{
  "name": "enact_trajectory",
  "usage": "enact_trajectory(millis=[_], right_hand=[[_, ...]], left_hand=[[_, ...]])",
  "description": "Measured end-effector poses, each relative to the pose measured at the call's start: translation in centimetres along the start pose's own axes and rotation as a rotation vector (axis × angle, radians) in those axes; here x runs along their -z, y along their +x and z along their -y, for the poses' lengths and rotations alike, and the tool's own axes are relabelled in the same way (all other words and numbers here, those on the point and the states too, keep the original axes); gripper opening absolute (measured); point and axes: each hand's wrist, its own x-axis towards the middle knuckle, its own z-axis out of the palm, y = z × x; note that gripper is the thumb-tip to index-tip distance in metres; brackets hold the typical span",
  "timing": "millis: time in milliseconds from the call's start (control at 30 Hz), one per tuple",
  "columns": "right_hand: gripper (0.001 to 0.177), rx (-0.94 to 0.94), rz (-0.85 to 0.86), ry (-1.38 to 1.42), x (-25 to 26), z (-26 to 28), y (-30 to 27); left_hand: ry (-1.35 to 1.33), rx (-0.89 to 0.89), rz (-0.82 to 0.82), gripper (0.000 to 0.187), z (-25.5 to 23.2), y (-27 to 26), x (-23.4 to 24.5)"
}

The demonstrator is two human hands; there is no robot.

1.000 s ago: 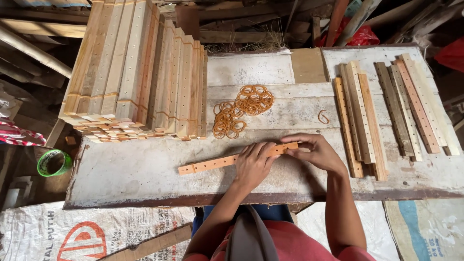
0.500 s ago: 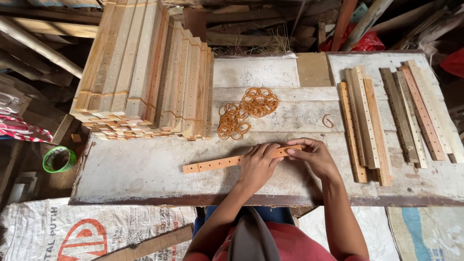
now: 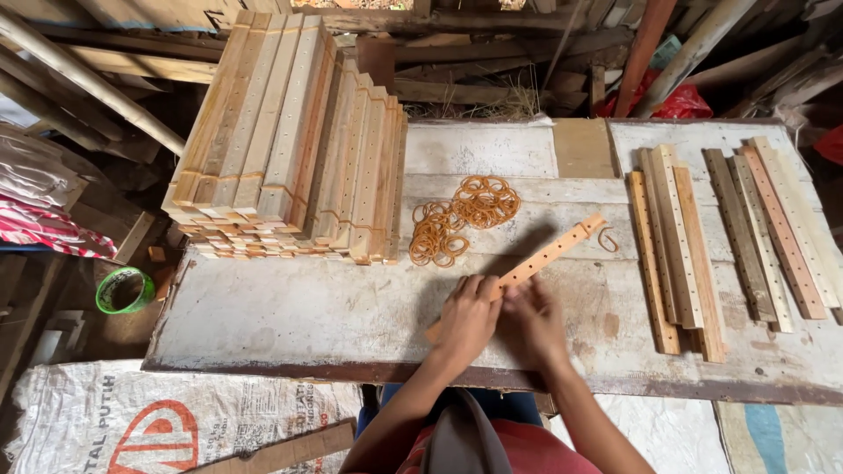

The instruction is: Wrapping rubber bands around wooden slats to secure them or prepare them for further assembly.

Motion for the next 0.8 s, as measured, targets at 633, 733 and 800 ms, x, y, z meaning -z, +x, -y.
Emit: enact_trajectory(millis=[633,733,800], right_hand=[[0.037,0.165,0.410,-0.612,-12.8,-5.3,20.9],[0.019,0.563,0.429,-0.978,-11.1,-5.9,19.7],[0.033,0.868,0.584,-1.152,-10.4,-4.3,16.0]], left_hand=[[0.258,0.407,0.139,0.034,13.2,13.3,3.8],[0.240,0.435,0.154,0.025,13.9,13.6,3.3],[0.246,0.465,0.186,0.020,13.7,13.9,2.7]])
